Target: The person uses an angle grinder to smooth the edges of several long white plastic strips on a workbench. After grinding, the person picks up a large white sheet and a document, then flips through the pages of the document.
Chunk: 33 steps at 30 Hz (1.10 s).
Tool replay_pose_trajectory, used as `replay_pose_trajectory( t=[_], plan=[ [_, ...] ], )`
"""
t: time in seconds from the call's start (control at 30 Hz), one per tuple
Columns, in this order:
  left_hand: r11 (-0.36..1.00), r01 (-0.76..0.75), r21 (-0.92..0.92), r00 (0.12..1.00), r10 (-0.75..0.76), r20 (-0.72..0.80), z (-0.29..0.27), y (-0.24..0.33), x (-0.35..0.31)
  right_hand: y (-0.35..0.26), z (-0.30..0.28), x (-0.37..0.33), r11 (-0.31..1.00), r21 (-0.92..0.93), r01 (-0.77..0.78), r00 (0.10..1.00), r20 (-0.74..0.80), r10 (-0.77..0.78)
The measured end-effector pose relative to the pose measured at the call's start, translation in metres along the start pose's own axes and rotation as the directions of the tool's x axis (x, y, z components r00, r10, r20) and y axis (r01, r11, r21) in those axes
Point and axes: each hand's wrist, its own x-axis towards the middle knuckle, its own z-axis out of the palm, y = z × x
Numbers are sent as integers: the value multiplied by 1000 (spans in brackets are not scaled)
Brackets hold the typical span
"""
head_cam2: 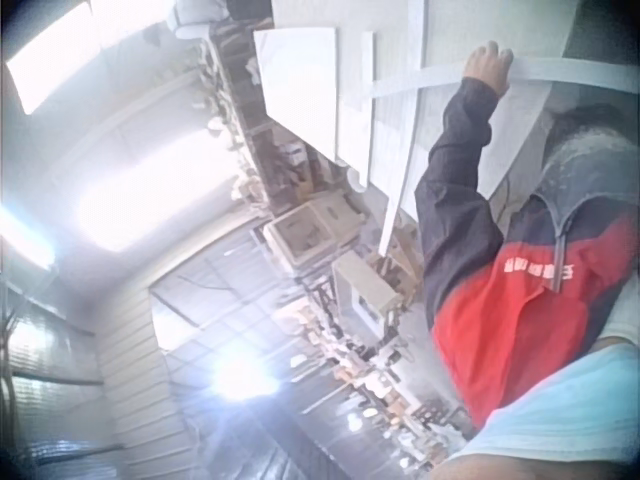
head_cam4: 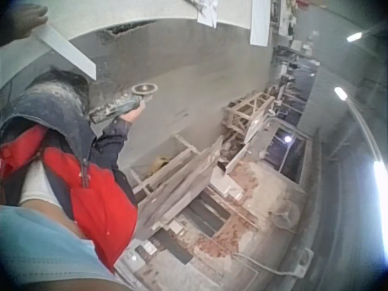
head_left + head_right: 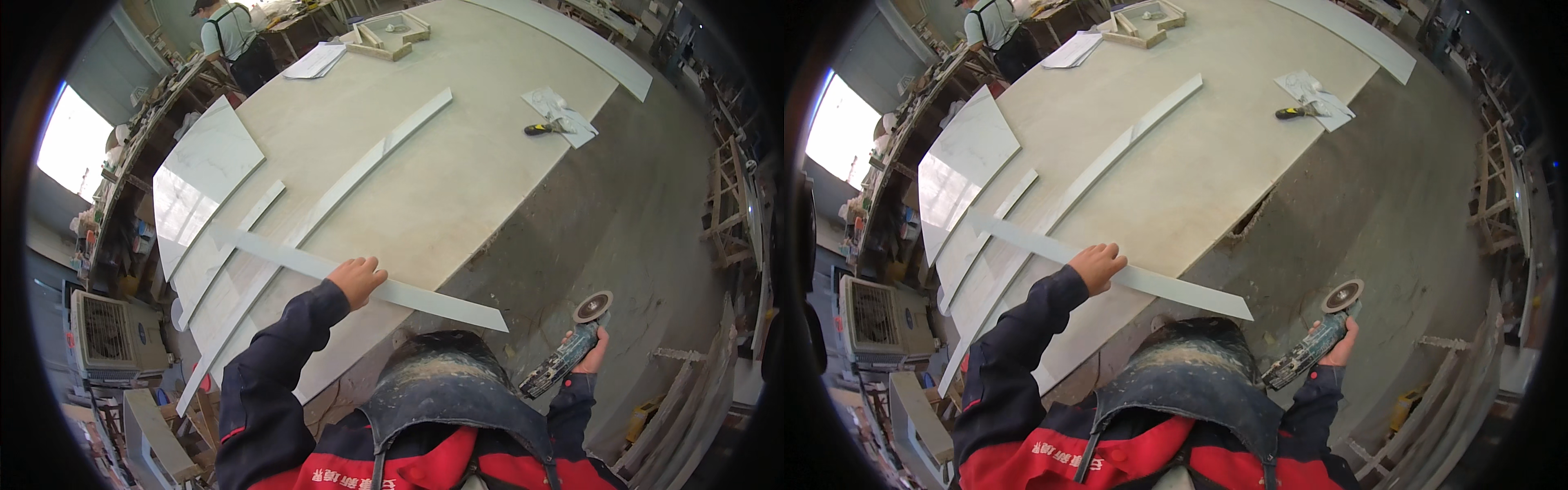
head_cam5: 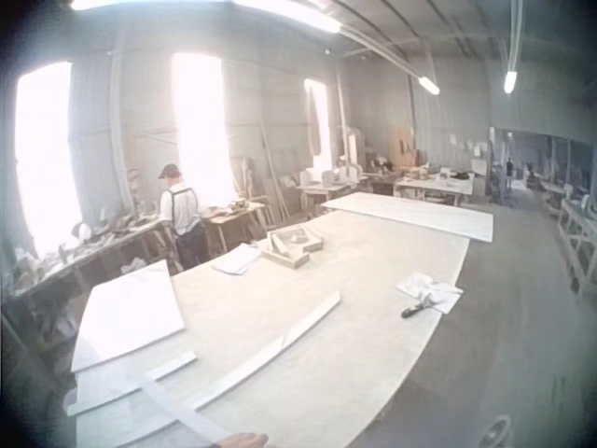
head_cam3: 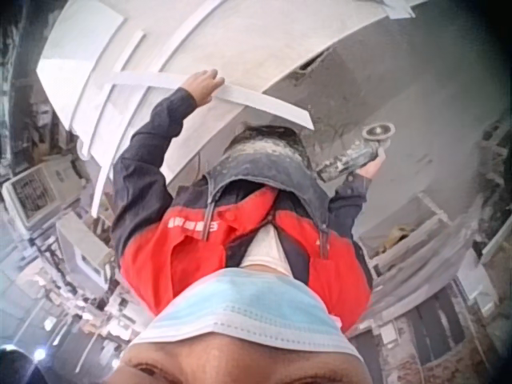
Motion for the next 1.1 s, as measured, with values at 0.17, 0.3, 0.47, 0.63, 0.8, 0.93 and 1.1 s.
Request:
replay_pose_trajectory(
  t=[0.17,0.3,0.47,0.63,0.8,0.93,1.1],
  plan=[
    [994,-106,40,993,104,57,12,-3,65,-2,-37,17,1000,24,-18,998,-52,19],
    [983,-171,69,981,163,105,28,-22,116,10,-53,39,999,41,-14,996,-86,18],
    [988,-136,72,977,122,177,37,-43,152,9,-57,31,988,82,-130,990,-39,133],
    [982,-138,133,983,119,143,22,-48,160,5,-56,34,986,54,-158,987,31,157],
    [963,-130,236,989,108,104,31,-55,149,-5,-26,32,975,-40,-220,960,167,224],
    [960,-51,274,996,31,79,43,-60,140,0,-10,20,945,-113,-306,893,311,326],
    [988,-152,-19,987,153,42,27,61,142,25,-11,17,871,-268,-412,807,337,485]
  ],
)
